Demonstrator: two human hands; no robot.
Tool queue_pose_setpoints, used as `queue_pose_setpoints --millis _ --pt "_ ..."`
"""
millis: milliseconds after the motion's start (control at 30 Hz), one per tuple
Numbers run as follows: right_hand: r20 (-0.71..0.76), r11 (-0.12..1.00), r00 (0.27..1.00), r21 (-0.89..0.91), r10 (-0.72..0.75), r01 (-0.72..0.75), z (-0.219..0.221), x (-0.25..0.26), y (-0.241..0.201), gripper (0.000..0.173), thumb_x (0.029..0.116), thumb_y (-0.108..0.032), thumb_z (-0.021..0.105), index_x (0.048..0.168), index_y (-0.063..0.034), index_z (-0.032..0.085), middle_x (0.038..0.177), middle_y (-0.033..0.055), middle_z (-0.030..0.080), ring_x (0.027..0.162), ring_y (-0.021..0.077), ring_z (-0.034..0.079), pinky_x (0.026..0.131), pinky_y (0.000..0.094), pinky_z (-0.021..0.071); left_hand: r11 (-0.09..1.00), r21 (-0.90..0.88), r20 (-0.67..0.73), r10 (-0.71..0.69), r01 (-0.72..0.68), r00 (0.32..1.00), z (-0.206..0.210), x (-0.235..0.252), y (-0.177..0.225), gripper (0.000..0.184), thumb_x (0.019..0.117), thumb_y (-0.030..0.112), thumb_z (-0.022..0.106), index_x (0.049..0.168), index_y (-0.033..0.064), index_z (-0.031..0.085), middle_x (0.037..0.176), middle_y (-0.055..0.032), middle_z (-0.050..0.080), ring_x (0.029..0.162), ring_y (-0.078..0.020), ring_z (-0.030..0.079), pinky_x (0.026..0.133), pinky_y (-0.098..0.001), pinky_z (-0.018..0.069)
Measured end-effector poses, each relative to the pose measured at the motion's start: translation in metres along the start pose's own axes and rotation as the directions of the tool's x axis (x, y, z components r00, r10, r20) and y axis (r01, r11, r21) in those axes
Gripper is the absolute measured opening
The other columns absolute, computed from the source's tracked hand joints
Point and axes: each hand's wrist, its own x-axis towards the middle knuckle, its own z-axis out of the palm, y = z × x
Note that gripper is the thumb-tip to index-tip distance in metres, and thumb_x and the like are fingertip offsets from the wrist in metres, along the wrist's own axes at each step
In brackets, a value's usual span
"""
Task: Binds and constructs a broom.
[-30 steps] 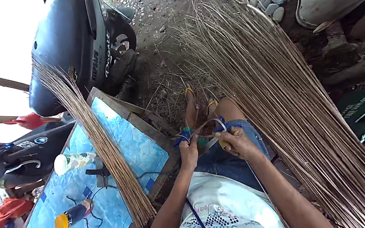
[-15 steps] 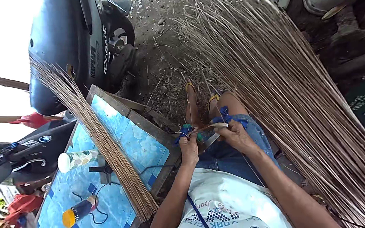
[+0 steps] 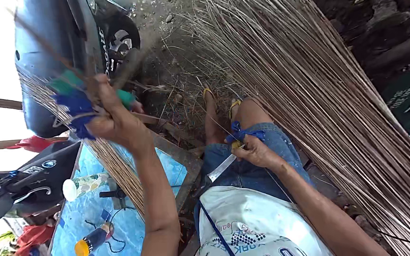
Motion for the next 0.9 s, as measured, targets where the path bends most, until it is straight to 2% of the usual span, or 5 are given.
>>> queue_pose_setpoints --millis 133,233,400,567,900 --pt "0.008 0.999 1.000 0.036 -0.028 0.027 0.002 0.001 0.003 0.020 0.0932 -0.005 0.062 0.113 -0.0029 0.063 0.086 -0.0024 0.068 0.064 0.0028 0.063 0.061 0.0194 0.0563 0.642 0.767 0.495 -0.582 -0.010 0.645 -0.002 0.032 -0.104 0.059 0.0981 0.033 0.067 0.131 -0.0146 0.054 0.118 -0.0344 0.063 0.111 -0.0471 0.063 0.101 -0.0660 0.0461" --pt "0.001 0.999 1.000 0.045 -0.008 0.008 0.000 0.002 0.001 0.024 0.0933 -0.007 0.061 0.117 -0.0008 0.062 0.092 -0.0015 0.068 0.066 0.0013 0.063 0.063 0.0183 0.0556 0.533 0.831 0.553 -0.762 -0.158 0.337 -0.003 0.018 -0.145 0.070 0.0870 0.039 0.081 0.125 -0.0143 0.058 0.114 -0.0374 0.063 0.111 -0.0543 0.061 0.096 -0.0737 0.0440" --pt "0.008 0.998 1.000 0.055 0.012 -0.012 0.000 0.006 0.000 0.021 0.0940 -0.007 0.060 0.115 -0.0021 0.063 0.094 -0.0018 0.068 0.068 0.0005 0.063 0.062 0.0170 0.0557 0.747 0.284 0.590 -0.630 0.601 0.505 -0.023 -0.011 -0.148 0.066 0.1090 0.053 0.017 0.153 0.0053 0.028 0.129 -0.0195 0.064 0.102 -0.0310 0.072 0.082 -0.0466 0.0615" --pt "0.000 0.998 1.000 0.056 0.016 -0.016 0.000 0.007 0.001 0.020 0.0944 -0.006 0.059 0.113 -0.0036 0.064 0.090 -0.0032 0.068 0.066 0.0008 0.063 0.063 0.0171 0.0557 0.541 0.825 0.550 -0.699 -0.164 0.457 -0.044 -0.039 -0.133 0.062 0.0989 0.046 0.065 0.121 -0.0111 0.061 0.117 -0.0373 0.063 0.114 -0.0565 0.059 0.098 -0.0749 0.0415" --pt "-0.014 0.998 1.000 0.061 0.020 -0.019 0.000 0.007 0.001 0.017 0.0939 -0.002 0.061 0.109 -0.0049 0.066 0.082 -0.0039 0.068 0.063 0.0020 0.062 0.060 0.0174 0.0547 0.709 0.701 0.638 -0.671 0.077 0.377 -0.054 -0.161 -0.051 0.072 0.0960 0.056 0.063 0.132 -0.0065 0.059 0.128 -0.0260 0.064 0.126 -0.0373 0.060 0.108 -0.0562 0.0447"
